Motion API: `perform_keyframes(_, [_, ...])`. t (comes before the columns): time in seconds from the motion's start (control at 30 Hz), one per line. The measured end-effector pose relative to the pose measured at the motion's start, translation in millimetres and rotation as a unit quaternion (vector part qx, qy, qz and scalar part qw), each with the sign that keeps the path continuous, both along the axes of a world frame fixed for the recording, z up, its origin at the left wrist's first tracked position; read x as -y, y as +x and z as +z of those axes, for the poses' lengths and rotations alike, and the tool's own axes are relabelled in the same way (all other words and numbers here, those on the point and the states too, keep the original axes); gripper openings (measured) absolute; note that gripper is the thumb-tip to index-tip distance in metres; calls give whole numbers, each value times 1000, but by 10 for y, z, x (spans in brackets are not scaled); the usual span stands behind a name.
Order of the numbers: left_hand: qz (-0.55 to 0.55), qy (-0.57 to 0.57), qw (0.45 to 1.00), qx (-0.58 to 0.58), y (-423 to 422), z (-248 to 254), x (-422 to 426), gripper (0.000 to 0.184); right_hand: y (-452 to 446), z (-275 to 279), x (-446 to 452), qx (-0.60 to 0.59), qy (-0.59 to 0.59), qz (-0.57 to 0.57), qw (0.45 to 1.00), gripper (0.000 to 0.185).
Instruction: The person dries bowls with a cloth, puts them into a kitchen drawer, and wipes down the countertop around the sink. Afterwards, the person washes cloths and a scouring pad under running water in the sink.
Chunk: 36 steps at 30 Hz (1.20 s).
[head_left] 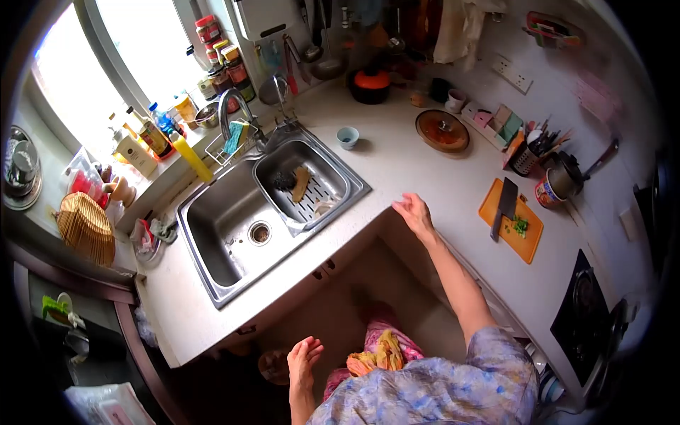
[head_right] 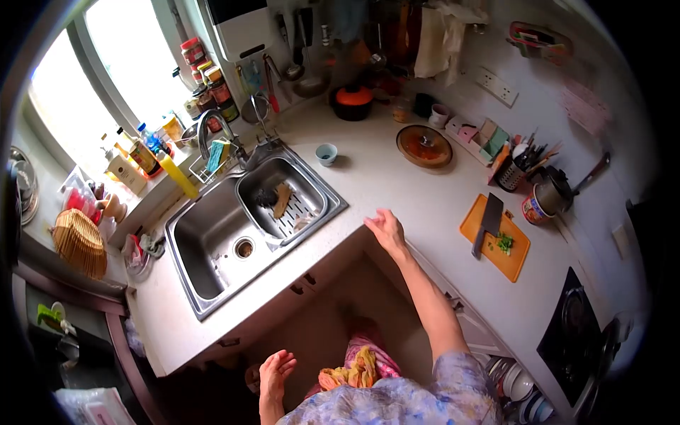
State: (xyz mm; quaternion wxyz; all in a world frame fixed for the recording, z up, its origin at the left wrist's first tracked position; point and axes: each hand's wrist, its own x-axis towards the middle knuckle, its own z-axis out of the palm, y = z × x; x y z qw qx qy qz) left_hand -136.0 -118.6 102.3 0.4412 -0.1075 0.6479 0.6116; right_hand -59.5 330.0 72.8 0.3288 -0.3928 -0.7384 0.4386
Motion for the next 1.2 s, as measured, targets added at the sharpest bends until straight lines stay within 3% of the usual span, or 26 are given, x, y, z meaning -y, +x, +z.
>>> perform_keyframes(0.17, [86, -5, 996, 18, -429, 118, -539, 26, -1180, -31, -864, 16, 28, -4, 999, 106])
perform_keyframes(0.33, [101, -7, 995, 19, -820, 261, -1113, 26, -1981, -234, -1400, 73, 41, 10, 996, 117])
perform_keyframes(0.4, [115, 3, 993, 7, -916, 256, -1228, 27, -2198, -409, -1528, 96, 68, -8, 993, 115])
perform_keyframes(0.47, [122, -4, 993, 0, -961, 203, -1262, 30, -2359, -580, -1657, -7, 51, 10, 999, 111])
perform_keyframes(0.57, [136, -17, 990, 19, -989, 191, -1311, 30, -2508, -679, -1745, -27, 63, 30, 997, 102])
perform_keyframes(0.67, [149, -27, 988, 24, -1016, 195, -1328, 29, -2519, -433, -1693, 7, 86, 51, 995, 88])
perform_keyframes(0.73, [161, -24, 986, 35, -1032, 199, -1333, 25, -2542, -205, -1560, -8, 279, 77, 957, 75])
perform_keyframes(0.8, [165, -13, 985, 37, -1048, 160, -1307, 26, -2507, 245, -1363, 7, 262, 140, 955, 70])
perform_keyframes(0.87, [165, -5, 986, 32, -1079, 141, -1287, 26, -2517, 498, -1255, 60, 483, 214, 847, 68])
perform_keyframes(0.93, [164, 6, 986, 25, -1120, 160, -1262, 26, -2535, 727, -1128, 95, 523, 248, 810, 59])
perform_keyframes(1.0, [170, 22, 985, 19, -1164, 153, -1204, 26, -2592, 872, -1026, 106, 639, 268, 713, 49])
perform_keyframes(1.03, [171, 29, 985, 18, -1193, 156, -1165, 26, -2610, 952, -940, 107, 657, 266, 697, 42])
perform_keyframes(1.2, [194, 52, 980, -3, -1329, 138, -857, 26, -2692, 1325, -556, 117, 712, 266, 639, 43])
